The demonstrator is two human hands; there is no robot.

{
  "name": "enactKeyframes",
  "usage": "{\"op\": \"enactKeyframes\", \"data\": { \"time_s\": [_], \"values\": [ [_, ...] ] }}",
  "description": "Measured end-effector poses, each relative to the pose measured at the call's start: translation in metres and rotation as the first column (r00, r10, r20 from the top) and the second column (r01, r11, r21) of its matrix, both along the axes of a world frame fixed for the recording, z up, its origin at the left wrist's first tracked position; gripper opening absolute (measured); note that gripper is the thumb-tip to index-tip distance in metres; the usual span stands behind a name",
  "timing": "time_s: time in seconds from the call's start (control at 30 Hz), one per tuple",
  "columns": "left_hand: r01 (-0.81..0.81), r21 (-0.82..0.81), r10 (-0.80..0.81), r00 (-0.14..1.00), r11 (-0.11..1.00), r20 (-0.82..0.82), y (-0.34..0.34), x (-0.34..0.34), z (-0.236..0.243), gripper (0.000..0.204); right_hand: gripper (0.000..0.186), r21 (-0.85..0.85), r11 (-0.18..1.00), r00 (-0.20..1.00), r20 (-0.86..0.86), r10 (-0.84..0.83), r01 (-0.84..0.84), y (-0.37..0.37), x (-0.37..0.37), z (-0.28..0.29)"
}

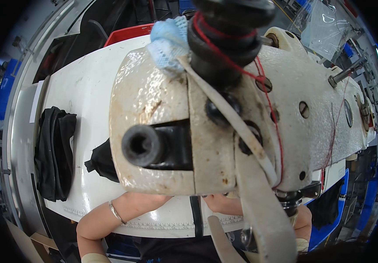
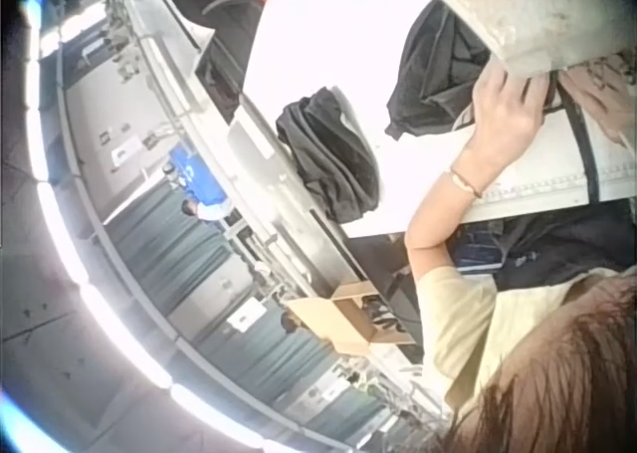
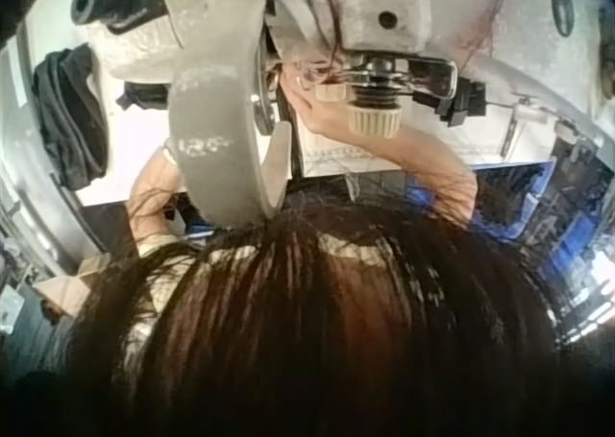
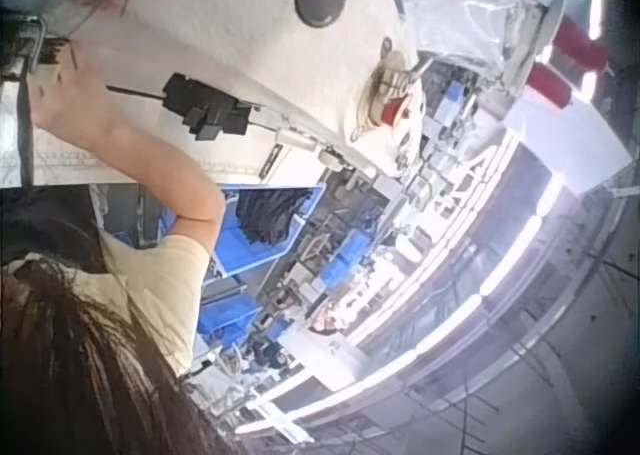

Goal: Using an industrial sewing machine to assemble leather or heavy fabric components for bags.

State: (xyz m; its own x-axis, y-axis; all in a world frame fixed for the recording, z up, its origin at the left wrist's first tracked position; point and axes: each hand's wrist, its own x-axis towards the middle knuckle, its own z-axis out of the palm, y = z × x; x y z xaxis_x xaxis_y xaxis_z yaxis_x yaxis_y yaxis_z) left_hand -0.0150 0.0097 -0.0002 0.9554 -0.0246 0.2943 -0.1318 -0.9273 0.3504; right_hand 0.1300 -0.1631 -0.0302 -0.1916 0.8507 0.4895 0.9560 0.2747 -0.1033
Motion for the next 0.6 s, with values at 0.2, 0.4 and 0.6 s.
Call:
{"op": "enactKeyframes", "data": {
  "time_s": [0.2, 0.4, 0.6],
  "values": [
    [0.026, 0.106, -0.017, 0.996, 0.994, -0.091, 0.0, -0.002, 0.001, 0.037, 0.03, 0.028, 0.999, 1.0, 0.019, -0.018, 0.017, 0.002, -0.001, 0.0],
    [0.024, 0.172, 0.004, 0.987, 0.985, -0.159, 0.001, -0.004, -0.001, 0.037, 0.033, 0.054, 0.998, 1.0, 0.015, -0.021, 0.02, 0.006, -0.004, -0.009],
    [-0.014, -0.198, -0.034, 0.971, 0.98, -0.237, 0.001, -0.003, -0.012, 0.033, 0.032, 0.023, 1.0, 0.999, 0.043, 0.014, -0.015, 0.004, -0.003, -0.01]
  ]
}}
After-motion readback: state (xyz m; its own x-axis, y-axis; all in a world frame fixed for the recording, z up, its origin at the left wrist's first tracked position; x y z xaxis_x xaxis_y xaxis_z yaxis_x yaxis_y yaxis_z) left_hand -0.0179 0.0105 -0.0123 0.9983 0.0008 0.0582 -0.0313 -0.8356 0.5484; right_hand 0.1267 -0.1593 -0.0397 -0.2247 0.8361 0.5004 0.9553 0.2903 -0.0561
